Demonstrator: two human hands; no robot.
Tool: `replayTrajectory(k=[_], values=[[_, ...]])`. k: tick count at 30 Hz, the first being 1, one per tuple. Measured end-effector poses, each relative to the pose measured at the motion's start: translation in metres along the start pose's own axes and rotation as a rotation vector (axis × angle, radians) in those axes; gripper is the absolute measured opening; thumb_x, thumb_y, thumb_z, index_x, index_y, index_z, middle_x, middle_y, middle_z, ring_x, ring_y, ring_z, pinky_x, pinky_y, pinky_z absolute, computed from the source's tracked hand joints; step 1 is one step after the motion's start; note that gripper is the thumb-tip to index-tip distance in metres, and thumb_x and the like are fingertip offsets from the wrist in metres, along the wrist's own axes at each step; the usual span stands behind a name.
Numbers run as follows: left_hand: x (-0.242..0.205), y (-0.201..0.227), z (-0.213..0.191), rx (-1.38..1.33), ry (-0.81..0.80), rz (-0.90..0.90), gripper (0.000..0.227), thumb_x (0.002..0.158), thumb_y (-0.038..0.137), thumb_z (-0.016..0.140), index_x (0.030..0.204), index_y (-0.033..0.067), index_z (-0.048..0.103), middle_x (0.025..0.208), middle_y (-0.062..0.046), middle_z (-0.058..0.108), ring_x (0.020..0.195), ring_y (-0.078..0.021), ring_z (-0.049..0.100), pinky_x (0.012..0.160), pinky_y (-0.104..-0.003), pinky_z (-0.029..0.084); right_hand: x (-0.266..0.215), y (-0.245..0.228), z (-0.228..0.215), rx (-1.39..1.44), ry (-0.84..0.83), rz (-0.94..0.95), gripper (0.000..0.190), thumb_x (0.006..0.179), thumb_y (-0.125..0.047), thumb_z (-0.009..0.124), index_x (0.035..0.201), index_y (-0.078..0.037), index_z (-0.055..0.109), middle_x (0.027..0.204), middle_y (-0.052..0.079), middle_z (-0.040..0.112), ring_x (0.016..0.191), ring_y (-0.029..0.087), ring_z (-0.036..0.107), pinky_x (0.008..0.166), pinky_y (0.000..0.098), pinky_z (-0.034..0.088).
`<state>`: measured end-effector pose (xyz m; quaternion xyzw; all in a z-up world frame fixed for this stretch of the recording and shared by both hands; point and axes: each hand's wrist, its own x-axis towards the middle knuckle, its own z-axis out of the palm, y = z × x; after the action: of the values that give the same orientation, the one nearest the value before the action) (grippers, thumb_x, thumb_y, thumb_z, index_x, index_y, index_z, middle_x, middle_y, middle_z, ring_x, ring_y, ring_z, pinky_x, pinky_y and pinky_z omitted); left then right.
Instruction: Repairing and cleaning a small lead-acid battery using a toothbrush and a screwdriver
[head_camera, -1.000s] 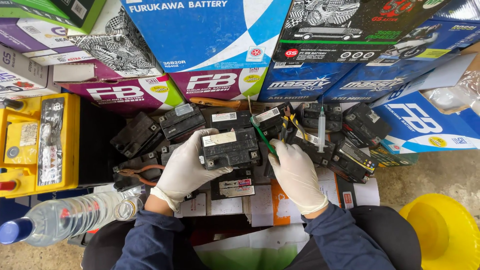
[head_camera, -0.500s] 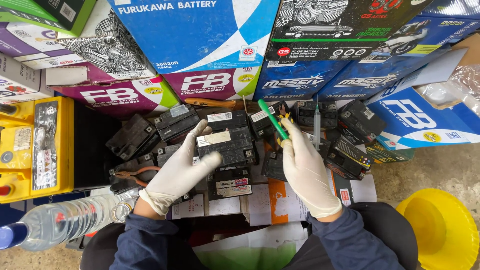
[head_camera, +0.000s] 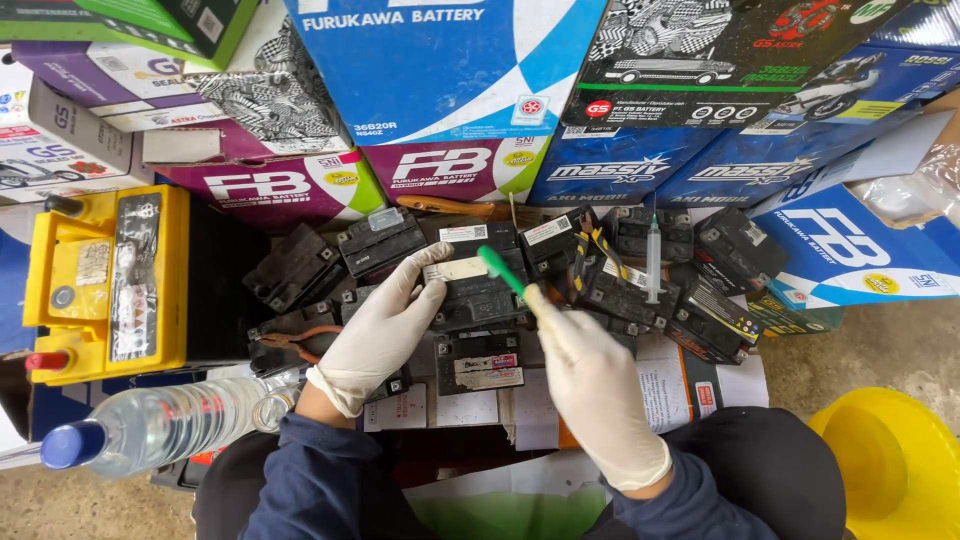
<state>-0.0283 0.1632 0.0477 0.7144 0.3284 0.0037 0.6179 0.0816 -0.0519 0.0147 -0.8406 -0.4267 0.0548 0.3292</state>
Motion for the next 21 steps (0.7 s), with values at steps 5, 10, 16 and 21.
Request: replayTrajectory(k=[5,10,16,21], values=[[0.008,-0.019,0.000,-0.011,-0.015,0.187,0.049,0.103,0.029,0.048,0.149,0.0116,0.050,0.139,0.002,0.061,0.125,-0.0035,0.052,0.113,-0.023,0.036,-0.022,-0.021,0.012,0.074,0.020,-0.002,0.050,0.099,-0.007,0.061,0.148,-0.015,0.055,0.079,0.001,0.057,0.061,0.014,0.050,0.056,0.0265,0.044],[0.012,-0.030,0.001,0.017,-0.015,0.266,0.048,0.103,0.028,0.048,0.147,0.0091,0.049,0.148,-0.003,0.057,0.137,-0.0087,0.049,0.118,-0.026,0.031,-0.017,-0.014,0.009,0.042,0.053,0.042,0.048,0.102,-0.008,0.057,0.150,-0.013,0.054,0.076,0.001,0.054,0.059,0.013,0.047,0.052,0.0317,0.042],[0.019,-0.038,0.001,-0.062,-0.044,0.343,0.046,0.104,0.029,0.048,0.144,0.0055,0.049,0.142,-0.006,0.059,0.134,-0.0094,0.051,0.119,-0.027,0.034,-0.042,-0.023,0.022,0.125,0.091,-0.026,0.049,0.099,-0.003,0.062,0.146,-0.016,0.058,0.080,-0.003,0.049,0.063,0.012,0.044,0.066,0.0173,0.041],[0.020,-0.040,0.003,0.044,0.023,0.351,0.044,0.104,0.029,0.048,0.142,0.0072,0.052,0.145,-0.006,0.060,0.138,-0.0118,0.051,0.119,-0.029,0.032,-0.027,-0.016,0.013,0.124,0.113,0.028,0.045,0.103,-0.006,0.056,0.148,-0.008,0.055,0.070,-0.002,0.048,0.058,0.011,0.042,0.049,0.0280,0.035]])
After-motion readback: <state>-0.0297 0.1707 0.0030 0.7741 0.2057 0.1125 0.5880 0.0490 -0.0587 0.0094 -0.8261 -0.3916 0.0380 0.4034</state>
